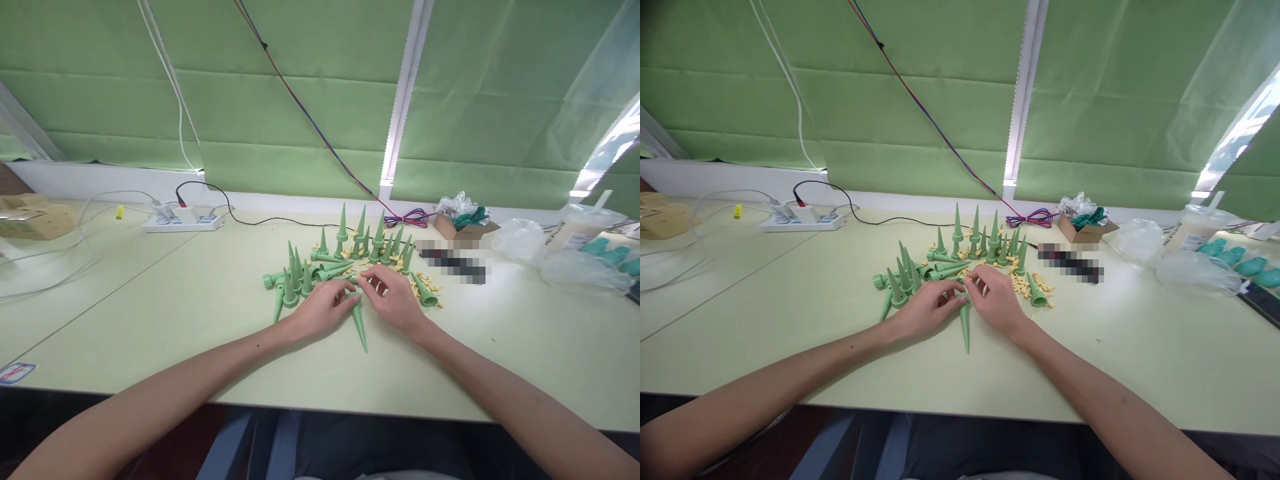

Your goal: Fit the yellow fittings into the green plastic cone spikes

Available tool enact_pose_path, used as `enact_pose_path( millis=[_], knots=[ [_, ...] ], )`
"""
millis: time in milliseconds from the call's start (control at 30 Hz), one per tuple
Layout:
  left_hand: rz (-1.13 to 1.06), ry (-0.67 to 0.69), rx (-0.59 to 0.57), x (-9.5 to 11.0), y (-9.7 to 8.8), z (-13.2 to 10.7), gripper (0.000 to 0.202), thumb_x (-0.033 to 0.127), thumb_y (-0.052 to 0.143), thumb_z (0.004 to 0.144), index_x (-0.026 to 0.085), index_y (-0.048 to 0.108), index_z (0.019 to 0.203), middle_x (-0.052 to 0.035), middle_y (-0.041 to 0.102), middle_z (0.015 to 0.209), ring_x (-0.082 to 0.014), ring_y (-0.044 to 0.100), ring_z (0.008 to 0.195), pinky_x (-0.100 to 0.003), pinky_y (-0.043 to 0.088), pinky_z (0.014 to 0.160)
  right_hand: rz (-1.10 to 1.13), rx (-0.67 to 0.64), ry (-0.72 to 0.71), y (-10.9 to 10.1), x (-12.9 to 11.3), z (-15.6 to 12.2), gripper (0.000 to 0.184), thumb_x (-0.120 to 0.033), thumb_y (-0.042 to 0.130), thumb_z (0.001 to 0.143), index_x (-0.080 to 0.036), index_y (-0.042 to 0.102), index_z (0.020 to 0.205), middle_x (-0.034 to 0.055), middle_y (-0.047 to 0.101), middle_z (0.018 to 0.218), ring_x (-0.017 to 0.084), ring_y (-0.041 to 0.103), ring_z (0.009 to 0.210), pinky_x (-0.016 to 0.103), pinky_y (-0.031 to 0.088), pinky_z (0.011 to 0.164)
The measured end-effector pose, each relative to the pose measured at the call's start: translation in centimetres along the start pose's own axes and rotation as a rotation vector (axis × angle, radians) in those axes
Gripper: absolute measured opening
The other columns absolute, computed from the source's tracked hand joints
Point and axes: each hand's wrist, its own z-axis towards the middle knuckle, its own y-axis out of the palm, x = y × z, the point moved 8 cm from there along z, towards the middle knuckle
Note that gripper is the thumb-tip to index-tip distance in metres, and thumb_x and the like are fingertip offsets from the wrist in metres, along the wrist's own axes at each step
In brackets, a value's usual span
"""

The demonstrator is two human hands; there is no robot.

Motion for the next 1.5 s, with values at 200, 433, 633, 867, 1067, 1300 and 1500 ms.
enact_pose_path(
  millis=[200, 433, 633, 867, 1067, 1300, 1500],
  knots=[
    [-0.012, 0.032, 0.032, 0.2, -0.4, 0.1, 0.027, 0.038, 0.049, 0.097, 0.018, 0.062, 0.085, 0.0022, 0.051, 0.062, -0.0138, 0.042, 0.055, -0.026, 0.031, 0.054, 0.021, -0.01, 0.052, 0.2, 0.4, 0.0, 0.012, -0.025, 0.057, 0.093, -0.019, 0.06, 0.083, 0.0018, 0.066, 0.076, 0.013, 0.057, 0.061, 0.025, 0.043, 0.054],
    [-0.078, -0.003, 0.176, -0.1, -1.8, 0.0, 0.022, 0.04, 0.048, 0.099, 0.02, 0.058, 0.098, 0.0043, 0.052, 0.06, -0.0134, 0.044, 0.053, -0.026, 0.03, 0.054, 0.033, -0.005, 0.109, -0.2, 0.5, 0.0, 0.013, -0.026, 0.052, 0.096, -0.02, 0.057, 0.086, 0.0, 0.061, 0.071, 0.013, 0.053, 0.057, 0.025, 0.039, 0.054],
    [-0.121, -0.034, 0.175, -0.3, -1.8, -0.1, 0.019, 0.038, 0.045, 0.1, 0.021, 0.052, 0.096, 0.003, 0.062, 0.068, -0.0129, 0.047, 0.054, -0.026, 0.033, 0.056, 0.014, -0.072, 0.14, 0.5, 1.3, 0.0, 0.016, -0.027, 0.048, 0.097, -0.02, 0.055, 0.085, 0.0006, 0.061, 0.074, 0.013, 0.051, 0.058, 0.026, 0.038, 0.057],
    [-0.119, -0.024, 0.205, -0.2, -2.0, -0.1, 0.017, 0.037, 0.046, 0.1, 0.022, 0.051, 0.095, 0.0033, 0.061, 0.068, -0.0133, 0.05, 0.058, -0.026, 0.035, 0.058, 0.025, -0.109, 0.159, 0.8, 1.3, 0.0, 0.017, -0.028, 0.051, 0.096, -0.019, 0.054, 0.081, -0.0008, 0.057, 0.069, 0.013, 0.049, 0.057, 0.026, 0.037, 0.057],
    [-0.115, -0.019, 0.2, -0.3, -1.9, 0.0, 0.019, 0.039, 0.046, 0.1, 0.022, 0.052, 0.095, 0.0033, 0.061, 0.067, -0.0133, 0.048, 0.056, -0.026, 0.034, 0.056, 0.037, -0.107, 0.167, 0.7, 1.3, -0.1, 0.018, -0.029, 0.051, 0.096, -0.019, 0.056, 0.082, -0.001, 0.057, 0.068, 0.013, 0.049, 0.057, 0.026, 0.037, 0.058],
    [-0.117, -0.008, 0.198, -0.2, -1.9, -0.1, 0.022, 0.042, 0.046, 0.1, 0.021, 0.052, 0.096, 0.003, 0.059, 0.065, -0.0135, 0.047, 0.054, -0.026, 0.033, 0.054, 0.039, -0.107, 0.162, 0.7, 1.3, -0.1, 0.019, -0.03, 0.051, 0.097, -0.019, 0.057, 0.083, -0.0007, 0.058, 0.068, 0.013, 0.048, 0.056, 0.027, 0.036, 0.056],
    [-0.126, 0.003, 0.219, 0.1, -2.2, -0.3, 0.024, 0.043, 0.047, 0.099, 0.021, 0.056, 0.1, 0.0018, 0.061, 0.068, -0.013, 0.049, 0.055, -0.026, 0.035, 0.054, 0.049, -0.098, 0.163, 0.6, 1.4, -0.1, 0.022, -0.033, 0.05, 0.097, -0.02, 0.056, 0.081, -0.0013, 0.057, 0.065, 0.013, 0.046, 0.054, 0.026, 0.035, 0.054]
  ],
)
